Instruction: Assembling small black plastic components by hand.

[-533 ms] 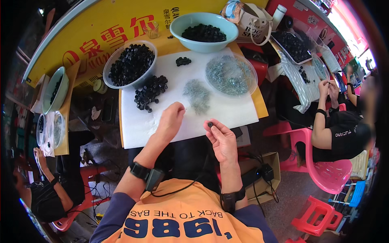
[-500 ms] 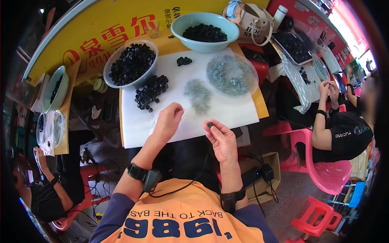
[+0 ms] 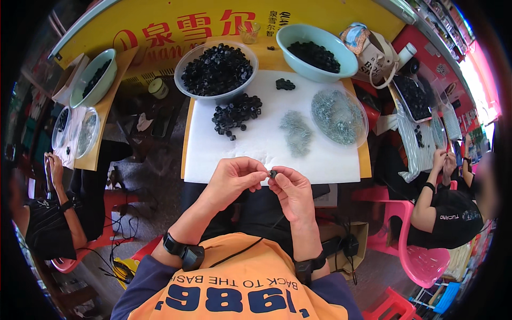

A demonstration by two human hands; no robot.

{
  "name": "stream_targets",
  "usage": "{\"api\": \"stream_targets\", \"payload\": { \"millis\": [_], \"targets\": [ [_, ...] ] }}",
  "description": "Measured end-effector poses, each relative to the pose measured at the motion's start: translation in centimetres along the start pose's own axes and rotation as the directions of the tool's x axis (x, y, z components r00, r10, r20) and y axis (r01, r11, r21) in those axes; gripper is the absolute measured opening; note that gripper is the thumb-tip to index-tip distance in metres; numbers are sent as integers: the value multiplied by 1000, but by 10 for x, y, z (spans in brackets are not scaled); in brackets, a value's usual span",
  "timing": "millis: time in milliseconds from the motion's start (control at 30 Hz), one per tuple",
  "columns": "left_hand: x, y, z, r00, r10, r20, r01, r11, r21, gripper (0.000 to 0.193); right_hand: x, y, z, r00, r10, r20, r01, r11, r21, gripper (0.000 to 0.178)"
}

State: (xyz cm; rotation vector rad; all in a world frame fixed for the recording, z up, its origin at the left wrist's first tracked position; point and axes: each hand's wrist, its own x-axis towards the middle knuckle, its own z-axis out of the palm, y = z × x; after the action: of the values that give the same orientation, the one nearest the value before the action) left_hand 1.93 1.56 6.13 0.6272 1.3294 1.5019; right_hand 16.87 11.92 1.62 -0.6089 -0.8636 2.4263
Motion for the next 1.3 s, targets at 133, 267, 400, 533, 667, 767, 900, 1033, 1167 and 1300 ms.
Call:
{"api": "stream_targets", "payload": {
  "millis": [133,267,400,533,667,767,900,1033,1167,1300],
  "targets": [
    [-3,0,-4,1000,8,-9,-7,994,112,13,2,6,5,998,-56,-3,56,998,-42,21],
    [-5,2,-5,1000,15,-17,-12,987,158,14,0,4,10,994,-110,-20,104,976,-190,21],
    [-3,-2,-7,1000,6,4,-6,989,145,15,-1,2,12,991,-132,-30,120,959,-255,20],
    [-4,-7,-7,1000,6,18,-6,999,31,19,0,4,10,991,-127,-42,116,972,-203,21],
    [-5,-17,-20,996,-73,50,85,940,-331,20,1,6,2,995,-63,-75,57,994,-89,21],
    [-5,-12,-20,997,-62,52,77,923,-376,17,0,7,1,999,-5,-54,5,1000,-6,20],
    [-7,-4,-10,999,18,-31,-25,972,-235,14,-1,9,7,999,13,-41,-13,1000,-2,23],
    [-5,-18,-13,966,240,-97,-247,967,-57,11,-1,6,19,998,18,-52,-21,998,-63,22],
    [-8,-17,-8,965,208,-161,-218,975,-47,6,0,11,15,1000,0,0,-1,995,-101,23],
    [-8,-20,-9,954,266,-136,-265,964,26,8,1,14,15,1000,-6,-2,6,997,-80,21]
  ]
}}
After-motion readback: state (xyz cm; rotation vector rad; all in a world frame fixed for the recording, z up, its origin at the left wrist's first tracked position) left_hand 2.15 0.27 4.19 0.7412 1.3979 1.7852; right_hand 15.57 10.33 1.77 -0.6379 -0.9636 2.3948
